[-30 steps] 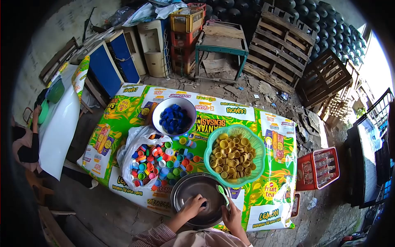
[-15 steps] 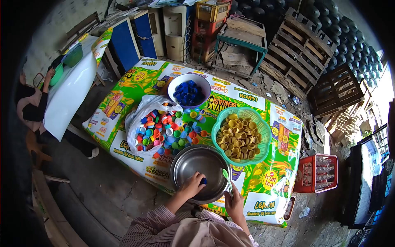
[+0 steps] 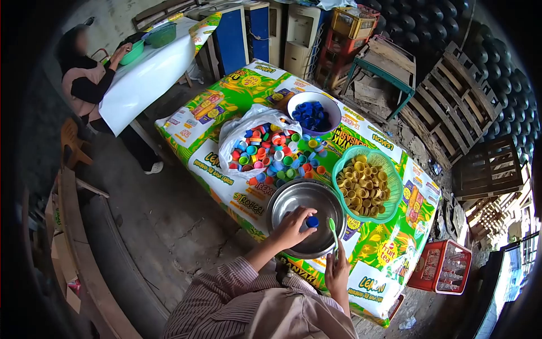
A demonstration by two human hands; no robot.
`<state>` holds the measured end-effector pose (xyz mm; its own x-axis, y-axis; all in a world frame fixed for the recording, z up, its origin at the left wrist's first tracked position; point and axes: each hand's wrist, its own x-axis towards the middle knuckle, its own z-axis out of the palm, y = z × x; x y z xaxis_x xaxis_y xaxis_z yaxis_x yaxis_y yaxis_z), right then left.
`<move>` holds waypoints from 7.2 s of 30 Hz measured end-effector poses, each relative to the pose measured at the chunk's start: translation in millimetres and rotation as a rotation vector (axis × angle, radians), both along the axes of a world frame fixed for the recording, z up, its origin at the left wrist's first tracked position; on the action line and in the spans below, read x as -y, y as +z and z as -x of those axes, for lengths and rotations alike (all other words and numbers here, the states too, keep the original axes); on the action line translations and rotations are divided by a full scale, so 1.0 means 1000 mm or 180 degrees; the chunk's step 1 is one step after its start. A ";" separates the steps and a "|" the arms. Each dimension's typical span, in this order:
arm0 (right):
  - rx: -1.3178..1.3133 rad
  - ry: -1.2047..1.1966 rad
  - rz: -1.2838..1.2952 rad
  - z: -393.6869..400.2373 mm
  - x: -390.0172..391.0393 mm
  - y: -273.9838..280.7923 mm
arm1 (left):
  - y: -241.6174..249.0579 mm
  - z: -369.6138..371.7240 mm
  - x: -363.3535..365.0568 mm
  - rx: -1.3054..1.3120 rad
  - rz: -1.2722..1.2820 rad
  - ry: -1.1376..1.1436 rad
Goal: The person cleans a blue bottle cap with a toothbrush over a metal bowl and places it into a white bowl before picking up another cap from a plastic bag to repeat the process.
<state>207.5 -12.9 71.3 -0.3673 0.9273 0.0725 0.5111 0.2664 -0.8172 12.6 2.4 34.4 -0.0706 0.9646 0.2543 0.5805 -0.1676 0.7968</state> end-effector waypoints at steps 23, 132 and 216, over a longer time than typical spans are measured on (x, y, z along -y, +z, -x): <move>0.0132 0.0310 -0.0016 0.000 -0.016 -0.009 | 0.003 -0.009 0.011 0.2664 0.0228 -0.0100; -0.0296 0.0211 -0.0302 -0.011 -0.025 -0.010 | 0.000 -0.023 -0.008 0.1682 -0.0132 0.0243; 0.0401 -0.0073 -0.0383 0.001 -0.016 -0.002 | 0.027 0.000 0.003 -0.1394 -0.0035 -0.0161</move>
<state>206.2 3.6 69.0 -0.3592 0.9229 0.1384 0.6145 0.3455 -0.7093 12.1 -0.3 61.8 0.0934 0.9611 0.2600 0.8539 -0.2116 0.4755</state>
